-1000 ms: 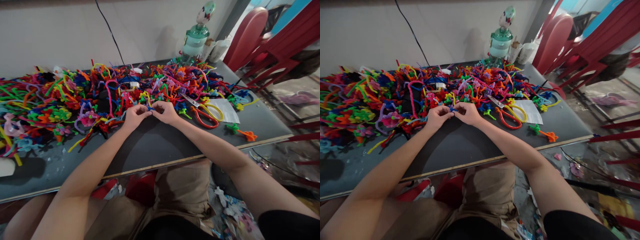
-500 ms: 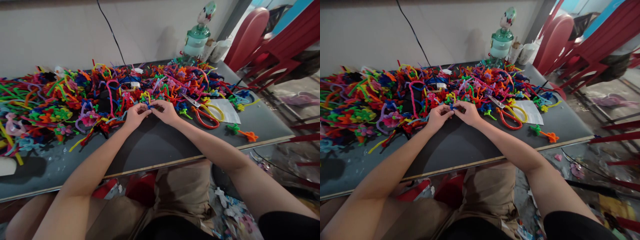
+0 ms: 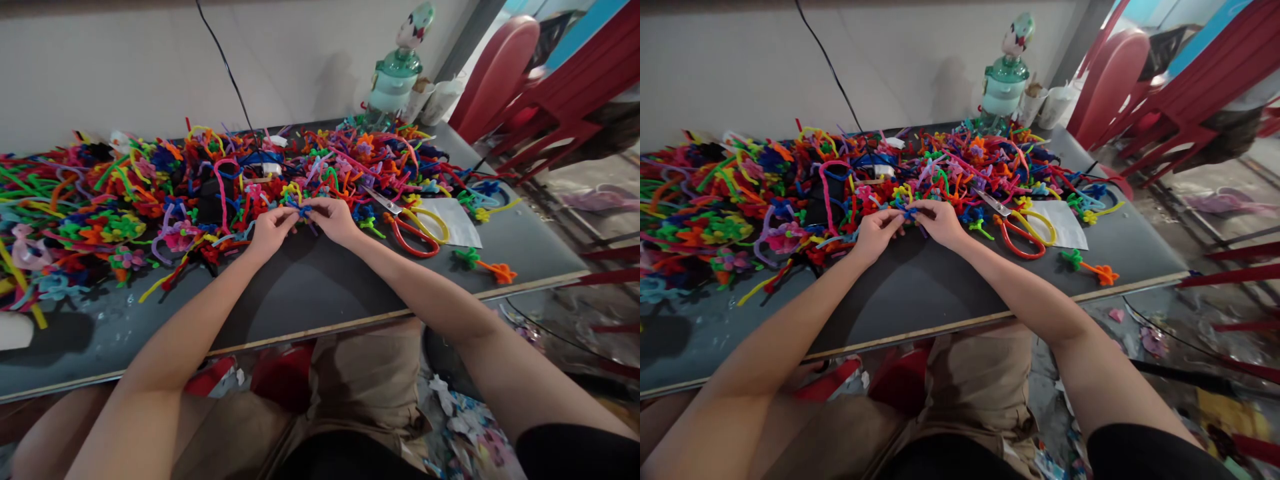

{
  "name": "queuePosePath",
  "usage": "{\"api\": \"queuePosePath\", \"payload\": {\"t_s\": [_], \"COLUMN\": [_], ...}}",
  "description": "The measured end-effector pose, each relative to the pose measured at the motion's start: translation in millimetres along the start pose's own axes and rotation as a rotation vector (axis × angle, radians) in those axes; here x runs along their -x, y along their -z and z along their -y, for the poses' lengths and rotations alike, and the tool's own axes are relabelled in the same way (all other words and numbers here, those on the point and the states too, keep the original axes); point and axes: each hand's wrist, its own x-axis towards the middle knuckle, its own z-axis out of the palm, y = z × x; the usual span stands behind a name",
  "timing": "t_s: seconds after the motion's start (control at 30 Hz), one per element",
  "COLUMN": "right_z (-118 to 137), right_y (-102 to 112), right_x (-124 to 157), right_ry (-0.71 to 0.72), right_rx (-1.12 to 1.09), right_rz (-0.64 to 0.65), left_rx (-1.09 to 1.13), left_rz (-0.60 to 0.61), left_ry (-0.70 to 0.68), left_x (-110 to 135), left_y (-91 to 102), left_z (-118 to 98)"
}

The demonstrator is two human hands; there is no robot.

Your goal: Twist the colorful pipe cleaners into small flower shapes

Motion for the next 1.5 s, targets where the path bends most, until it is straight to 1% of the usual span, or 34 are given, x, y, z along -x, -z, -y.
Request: {"api": "queuePosePath", "payload": {"t_s": [0.17, 0.27, 0.4, 0.5, 0.63, 0.73, 0.87, 1.0, 1.1, 1.27, 1.33, 1.4, 1.5], "right_z": [3, 10, 21, 27, 31, 31, 27, 23, 25, 27, 24, 22, 20], "right_y": [3, 5, 9, 9, 7, 4, 2, 1, 1, 4, 4, 4, 3], "right_x": [0, 2, 5, 7, 9, 10, 8, 6, 6, 7, 6, 6, 6], "right_ry": [-0.032, -0.017, 0.022, 0.036, 0.067, 0.074, 0.012, -0.051, -0.081, -0.051, -0.056, -0.069, -0.061], "right_rx": [0.004, -0.004, 0.052, 0.111, 0.203, 0.226, 0.235, 0.197, 0.163, 0.050, -0.019, -0.064, -0.074], "right_rz": [0.055, 0.097, 0.118, 0.085, 0.003, -0.047, -0.089, -0.125, -0.082, 0.073, 0.096, 0.096, 0.101], "left_rx": [0.051, 0.055, 0.053, 0.026, -0.045, -0.119, -0.259, -0.339, -0.401, -0.428, -0.394, -0.333, -0.232], "left_rz": [-0.016, -0.003, 0.024, 0.036, 0.034, -0.003, -0.085, -0.067, -0.044, -0.048, -0.054, -0.049, -0.047], "left_ry": [0.045, 0.071, 0.043, 0.018, -0.020, -0.080, -0.176, -0.247, -0.267, -0.299, -0.290, -0.250, -0.189], "left_x": [2, 4, 4, 4, 4, 6, 12, 16, 16, 15, 15, 14, 12], "left_y": [1.6, 2.7, 3.1, 2.7, 1.1, -0.6, -2.7, -2.6, -1.6, -1.2, -1.1, -0.7, 0.4], "left_z": [-7, -12, -13, -10, -5, -6, -14, -19, -19, -19, -19, -18, -16]}}
